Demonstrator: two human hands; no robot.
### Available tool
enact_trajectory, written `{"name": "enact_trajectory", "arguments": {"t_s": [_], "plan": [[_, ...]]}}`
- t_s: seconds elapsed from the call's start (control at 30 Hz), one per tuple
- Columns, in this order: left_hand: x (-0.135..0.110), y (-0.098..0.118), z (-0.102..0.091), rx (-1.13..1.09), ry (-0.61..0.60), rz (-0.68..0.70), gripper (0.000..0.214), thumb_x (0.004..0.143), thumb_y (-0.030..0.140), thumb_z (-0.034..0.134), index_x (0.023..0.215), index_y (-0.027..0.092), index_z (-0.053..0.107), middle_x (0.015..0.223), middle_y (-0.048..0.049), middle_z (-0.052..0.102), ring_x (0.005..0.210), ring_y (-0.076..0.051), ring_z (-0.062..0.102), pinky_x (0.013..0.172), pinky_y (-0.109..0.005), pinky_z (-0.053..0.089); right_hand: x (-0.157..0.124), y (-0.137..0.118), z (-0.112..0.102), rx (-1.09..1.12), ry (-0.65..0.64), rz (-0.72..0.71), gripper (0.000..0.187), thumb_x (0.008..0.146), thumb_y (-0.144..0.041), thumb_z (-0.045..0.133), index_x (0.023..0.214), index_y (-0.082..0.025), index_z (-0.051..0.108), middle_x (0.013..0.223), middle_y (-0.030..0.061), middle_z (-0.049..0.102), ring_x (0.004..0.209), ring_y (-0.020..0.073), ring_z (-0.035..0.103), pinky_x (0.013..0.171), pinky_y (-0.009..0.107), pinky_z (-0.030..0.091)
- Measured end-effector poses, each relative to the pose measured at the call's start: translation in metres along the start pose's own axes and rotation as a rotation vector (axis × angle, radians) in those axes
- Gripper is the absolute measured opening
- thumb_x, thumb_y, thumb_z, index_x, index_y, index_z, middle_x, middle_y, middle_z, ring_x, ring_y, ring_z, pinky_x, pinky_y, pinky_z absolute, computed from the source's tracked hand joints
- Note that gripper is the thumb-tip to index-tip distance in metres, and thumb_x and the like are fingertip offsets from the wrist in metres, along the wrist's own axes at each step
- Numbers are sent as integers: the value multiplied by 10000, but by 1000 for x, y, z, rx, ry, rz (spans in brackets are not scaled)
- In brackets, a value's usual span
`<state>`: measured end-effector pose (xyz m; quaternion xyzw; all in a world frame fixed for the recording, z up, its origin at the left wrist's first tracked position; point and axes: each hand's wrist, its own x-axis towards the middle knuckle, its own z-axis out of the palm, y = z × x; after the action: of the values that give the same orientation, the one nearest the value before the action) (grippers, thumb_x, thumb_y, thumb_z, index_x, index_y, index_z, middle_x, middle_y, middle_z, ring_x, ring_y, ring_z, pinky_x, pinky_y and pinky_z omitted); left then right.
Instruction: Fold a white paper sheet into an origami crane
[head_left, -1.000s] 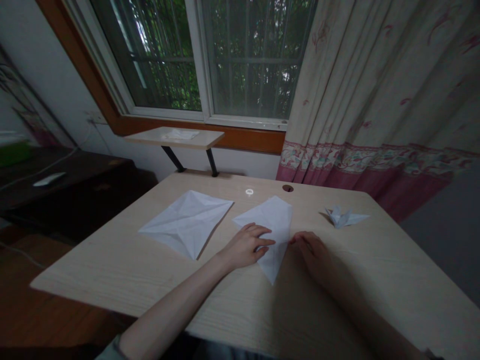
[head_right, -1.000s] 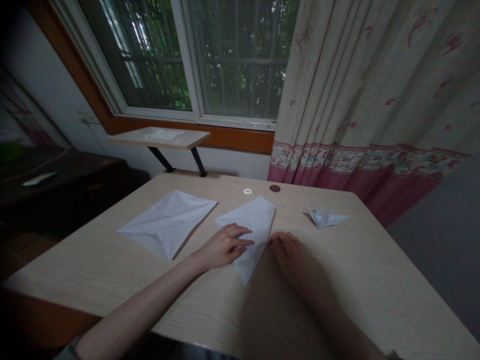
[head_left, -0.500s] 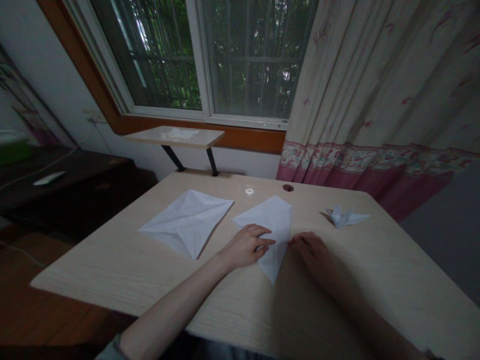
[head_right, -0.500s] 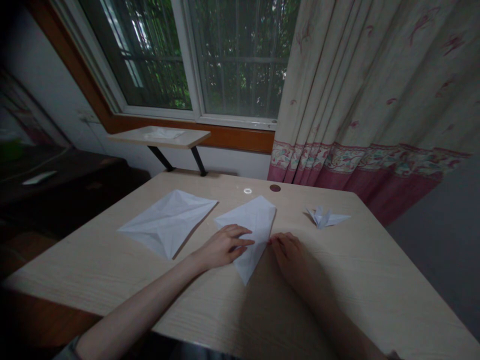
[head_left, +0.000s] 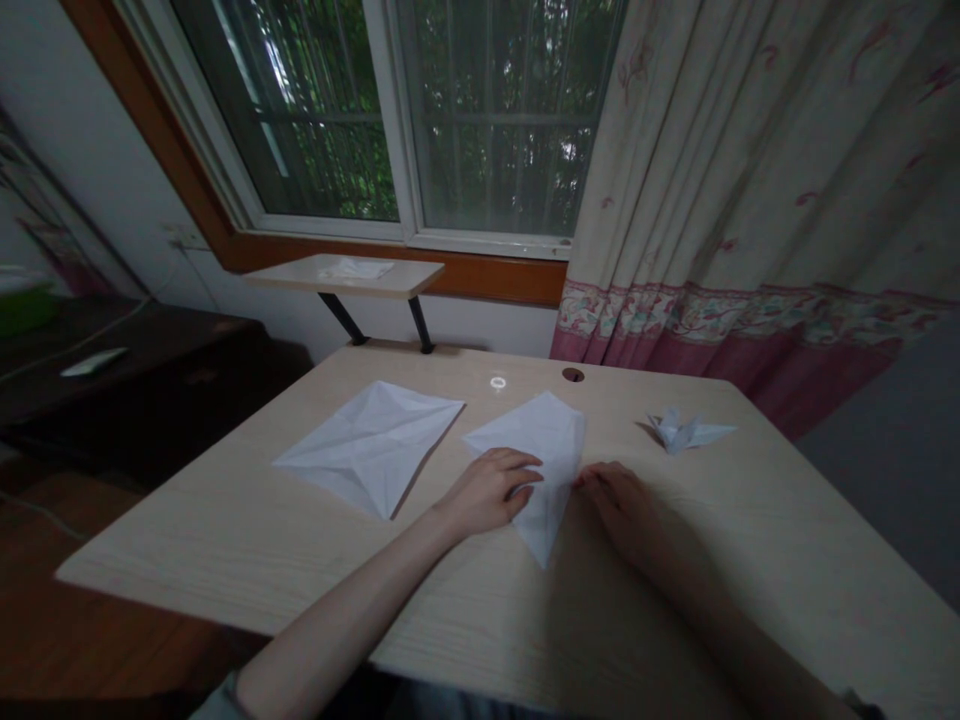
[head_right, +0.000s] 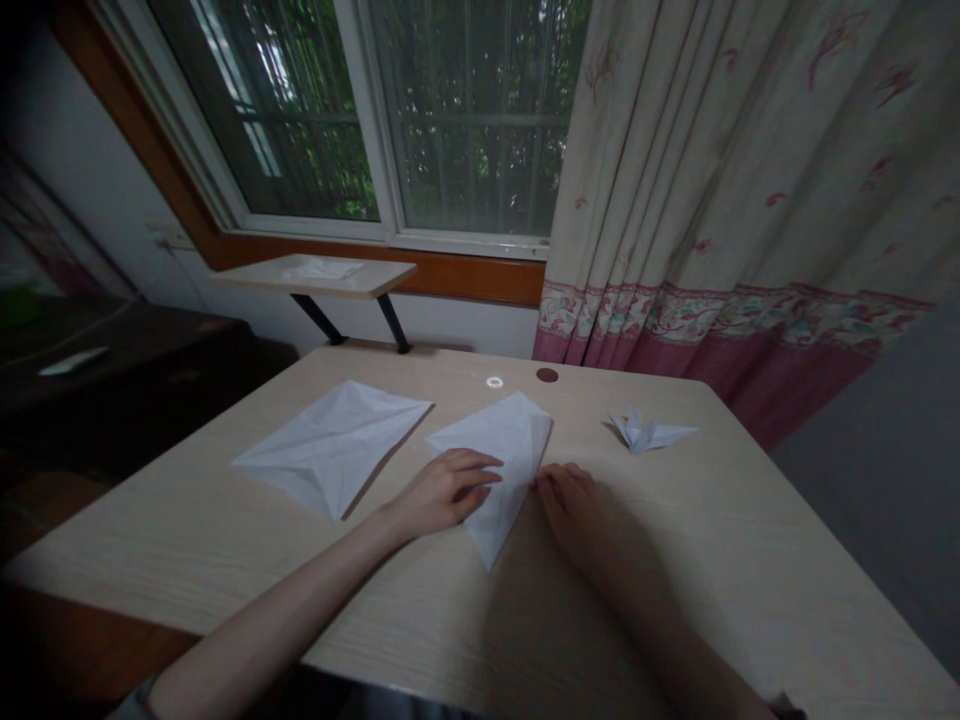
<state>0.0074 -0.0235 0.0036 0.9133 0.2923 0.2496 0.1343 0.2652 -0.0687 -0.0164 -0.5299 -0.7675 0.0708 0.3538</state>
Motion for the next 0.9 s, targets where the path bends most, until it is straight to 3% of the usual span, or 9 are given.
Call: {"name": "enact_trajectory", "arguments": {"t_s": [0.23,0.47,0.63,0.9], "plan": [[0,-1,2,-18,15,13,228,909,148,575,1064,202,732,1244,-63,697,1119,-232,656,993,-400,504,3,-11,-3,92,148,-131,153,985,-240,476,1043,-268,614,961,60,701,926,243,664,839,412,555],[0,-1,3,-36,17,28,217,917,160,565,1042,214,733,1198,-49,714,1076,-215,670,968,-365,511,5,-14,-6,28,134,-355,407,890,-52,444,1211,-255,590,1166,81,677,1120,233,611,983,450,488],[0,2,0,-58,-18,7,216,897,139,566,1032,204,721,1196,-50,712,1085,-216,663,981,-360,502,5,-13,-4,-44,72,-369,313,929,-90,462,1141,-252,623,1112,65,704,1082,230,619,986,450,439],[2,10,-7,-143,-31,-14,142,928,183,551,951,194,690,1166,-60,710,1089,-206,651,981,-341,500,4,-3,0,-142,75,-266,151,948,-180,514,993,-241,644,981,48,722,979,237,641,926,427,401]]}}
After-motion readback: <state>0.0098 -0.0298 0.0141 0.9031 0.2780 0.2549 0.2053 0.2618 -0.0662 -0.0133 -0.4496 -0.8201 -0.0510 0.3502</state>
